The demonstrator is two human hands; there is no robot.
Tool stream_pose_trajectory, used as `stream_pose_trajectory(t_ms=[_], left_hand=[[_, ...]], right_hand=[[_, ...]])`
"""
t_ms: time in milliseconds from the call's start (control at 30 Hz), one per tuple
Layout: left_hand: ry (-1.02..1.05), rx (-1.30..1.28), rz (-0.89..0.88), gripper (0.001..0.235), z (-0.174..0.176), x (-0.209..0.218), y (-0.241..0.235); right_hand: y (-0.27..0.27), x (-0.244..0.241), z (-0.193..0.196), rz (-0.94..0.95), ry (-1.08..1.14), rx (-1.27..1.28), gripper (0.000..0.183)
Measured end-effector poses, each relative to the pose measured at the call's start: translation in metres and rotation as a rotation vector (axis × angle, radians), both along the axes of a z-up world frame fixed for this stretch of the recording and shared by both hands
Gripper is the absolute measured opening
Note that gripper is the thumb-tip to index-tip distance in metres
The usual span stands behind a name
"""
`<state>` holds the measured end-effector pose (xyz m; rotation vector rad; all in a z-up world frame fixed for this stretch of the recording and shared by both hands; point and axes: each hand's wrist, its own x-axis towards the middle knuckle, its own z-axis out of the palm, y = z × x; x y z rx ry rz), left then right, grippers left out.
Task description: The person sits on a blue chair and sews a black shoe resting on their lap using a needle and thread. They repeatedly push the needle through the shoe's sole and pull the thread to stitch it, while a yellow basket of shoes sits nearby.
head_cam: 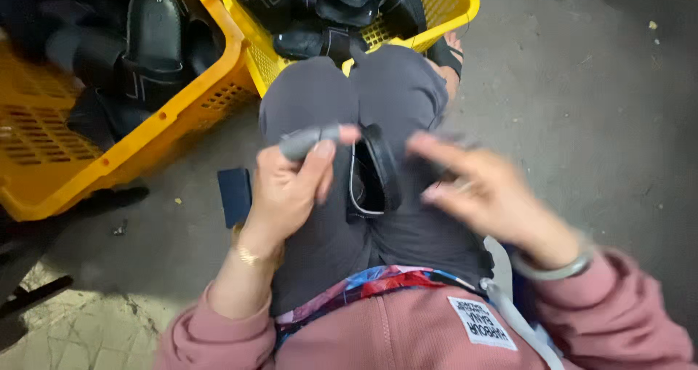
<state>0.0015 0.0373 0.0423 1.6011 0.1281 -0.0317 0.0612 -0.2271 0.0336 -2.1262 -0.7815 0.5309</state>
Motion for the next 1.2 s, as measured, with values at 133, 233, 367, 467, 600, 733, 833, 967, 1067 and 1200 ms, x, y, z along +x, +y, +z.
stream_pose_trajectory(t_ms=[133,233,367,467,600,733,833,967,1067,1200], left_hand=[[-0.148,0.302,0.285,0.032,-0.013,0.046,0.033],[0.069,-0.701,0.624,0.045,-0.04,0.074,0.065],[0.097,-0.723,0.585,0.033,-0.069,0.068,0.074],[0.137,-0.686,0.591,0.035,-0.073,0.053,0.082],[0.183,-0.725,-0.152,0.034,-0.057,0.001,0.145],[0.568,0.209,0.3,0.036,-0.033,-0.021,0.154],[0.215,1.284,0.347,0.056,-0.03,-0.021,0.093],[-0.083,1.024,-0.072,0.119,-0.013,-0.013,-0.02],[-0.159,1.083,-0.131,0.129,-0.022,-0.011,-0.04],[-0.251,0.93,-0.068,0.116,-0.016,-0.019,-0.046]], right_hand=[[-0.001,0.002,-0.007,-0.032,-0.019,-0.05,0.01],[0.001,-0.002,-0.007,-0.151,0.289,0.325,0.029],[0.02,-0.024,-0.001,-0.521,1.001,1.012,0.028],[0.006,-0.027,-0.005,-0.552,0.984,0.941,0.039],[-0.035,0.004,-0.007,-0.604,0.762,0.623,0.028],[-0.024,0.01,0.021,-0.844,0.194,0.01,0.038],[-0.004,0.0,0.013,-0.623,0.229,0.025,0.033],[0.033,-0.007,0.003,-0.371,0.386,0.139,0.037],[0.035,-0.013,0.008,-0.386,0.482,0.137,0.04],[0.022,-0.025,0.005,-0.362,0.476,0.252,0.04]])
